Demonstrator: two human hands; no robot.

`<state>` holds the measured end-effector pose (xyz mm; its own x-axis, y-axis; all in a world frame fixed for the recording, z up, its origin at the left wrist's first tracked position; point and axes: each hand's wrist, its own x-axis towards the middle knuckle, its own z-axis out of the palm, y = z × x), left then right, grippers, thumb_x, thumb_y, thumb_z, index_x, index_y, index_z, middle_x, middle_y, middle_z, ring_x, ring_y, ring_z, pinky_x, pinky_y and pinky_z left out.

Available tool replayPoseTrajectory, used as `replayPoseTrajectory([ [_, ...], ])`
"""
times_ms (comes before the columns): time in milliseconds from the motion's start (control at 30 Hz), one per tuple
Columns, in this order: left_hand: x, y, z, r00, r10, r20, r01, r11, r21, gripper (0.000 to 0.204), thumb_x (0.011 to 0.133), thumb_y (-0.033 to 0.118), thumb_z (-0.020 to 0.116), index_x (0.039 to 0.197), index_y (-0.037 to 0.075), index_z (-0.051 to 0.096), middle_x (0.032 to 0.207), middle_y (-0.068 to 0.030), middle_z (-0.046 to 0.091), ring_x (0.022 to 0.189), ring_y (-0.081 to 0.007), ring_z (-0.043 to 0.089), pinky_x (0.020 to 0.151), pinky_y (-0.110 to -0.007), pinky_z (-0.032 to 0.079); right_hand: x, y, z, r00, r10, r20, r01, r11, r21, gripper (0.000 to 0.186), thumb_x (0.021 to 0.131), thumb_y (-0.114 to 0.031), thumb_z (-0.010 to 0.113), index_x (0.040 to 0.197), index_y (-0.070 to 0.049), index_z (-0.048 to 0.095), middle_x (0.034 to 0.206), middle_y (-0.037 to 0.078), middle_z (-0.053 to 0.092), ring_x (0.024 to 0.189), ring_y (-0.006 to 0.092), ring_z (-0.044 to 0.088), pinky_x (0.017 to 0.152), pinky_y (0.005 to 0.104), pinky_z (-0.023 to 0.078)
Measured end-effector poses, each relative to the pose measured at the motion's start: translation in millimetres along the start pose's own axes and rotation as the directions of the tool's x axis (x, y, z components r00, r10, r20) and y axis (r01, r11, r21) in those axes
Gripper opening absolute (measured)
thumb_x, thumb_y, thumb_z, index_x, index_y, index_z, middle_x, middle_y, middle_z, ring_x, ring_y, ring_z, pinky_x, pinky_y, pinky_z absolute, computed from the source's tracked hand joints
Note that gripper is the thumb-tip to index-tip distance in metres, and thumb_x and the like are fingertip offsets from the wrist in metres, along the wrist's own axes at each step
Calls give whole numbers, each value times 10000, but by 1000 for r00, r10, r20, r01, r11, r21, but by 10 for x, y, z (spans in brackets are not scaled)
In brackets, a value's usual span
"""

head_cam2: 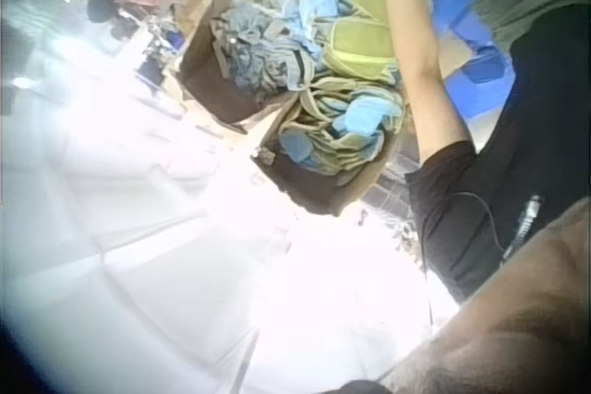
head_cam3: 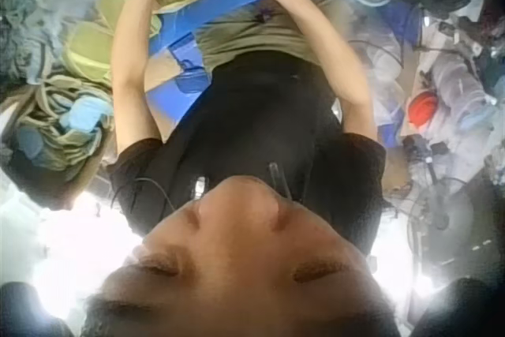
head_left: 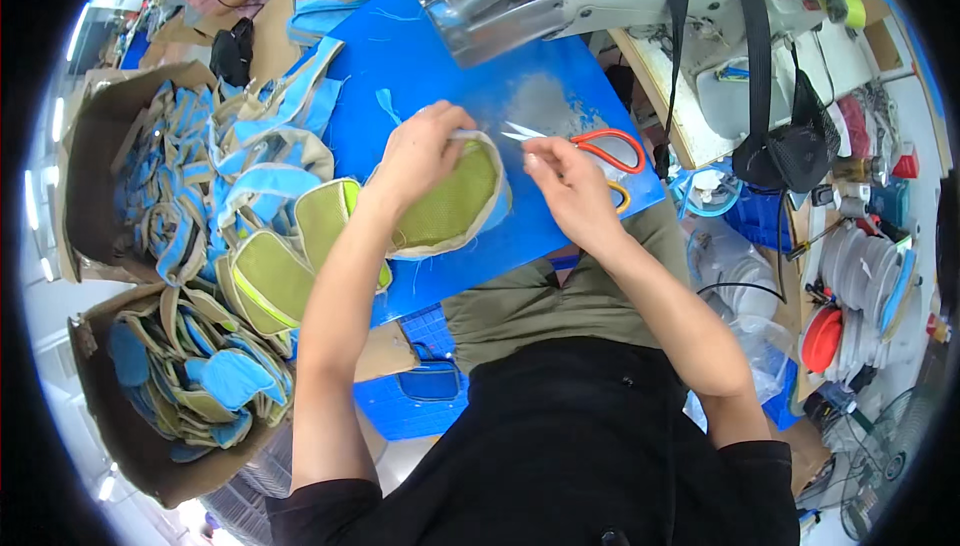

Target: The person sews a light blue fabric pouch using an industrial sewing machine, then turns it right-side out and trims loose threads with scissors. They repeat this process with a second pouch, handling each item individually and placing finished units aside.

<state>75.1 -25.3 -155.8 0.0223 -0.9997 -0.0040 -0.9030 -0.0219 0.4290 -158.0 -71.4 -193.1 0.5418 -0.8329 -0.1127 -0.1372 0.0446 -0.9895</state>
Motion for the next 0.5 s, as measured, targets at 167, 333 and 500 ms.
replayPoseTrajectory([
  [167, -139, 107, -99, 957, 78, -280, -105, 991, -83, 231, 773, -95, 633, 955, 41, 675, 1001, -129, 664, 958, -326, 664, 801, -405, 539, 73, 113, 241, 999, -54, -7, 54, 998, 41, 383, 966, -226, 699, 1235, 41, 645, 1090, 159, 724, 998, 232, 706, 875, 354, 543],
  [333, -385, 378, -371, 836, -47, -547, -97, 968, -231, 309, 698, -154, 589, 946, 15, 661, 1068, -112, 669, 992, -245, 665, 821, -342, 535, -92, -744, 102, 963, -39, 267, 29, 999, 41, 253, 881, -225, 771, 1007, -8, 740, 809, 72, 679, 667, 173, 581, 624, 337, 448],
  [500, -338, 500, -916, 964, -164, -209, -89, 540, -837, 234, 839, 126, 660, 1033, -2, 642, 1182, -134, 649, 1190, -224, 577, 1026, -380, 444, -136, -1160, 15, 961, -174, 214, 187, 982, -40, 163, 847, -165, 782, 953, -43, 758, 744, 75, 602, 650, 197, 555, 611, 349, 435],
])
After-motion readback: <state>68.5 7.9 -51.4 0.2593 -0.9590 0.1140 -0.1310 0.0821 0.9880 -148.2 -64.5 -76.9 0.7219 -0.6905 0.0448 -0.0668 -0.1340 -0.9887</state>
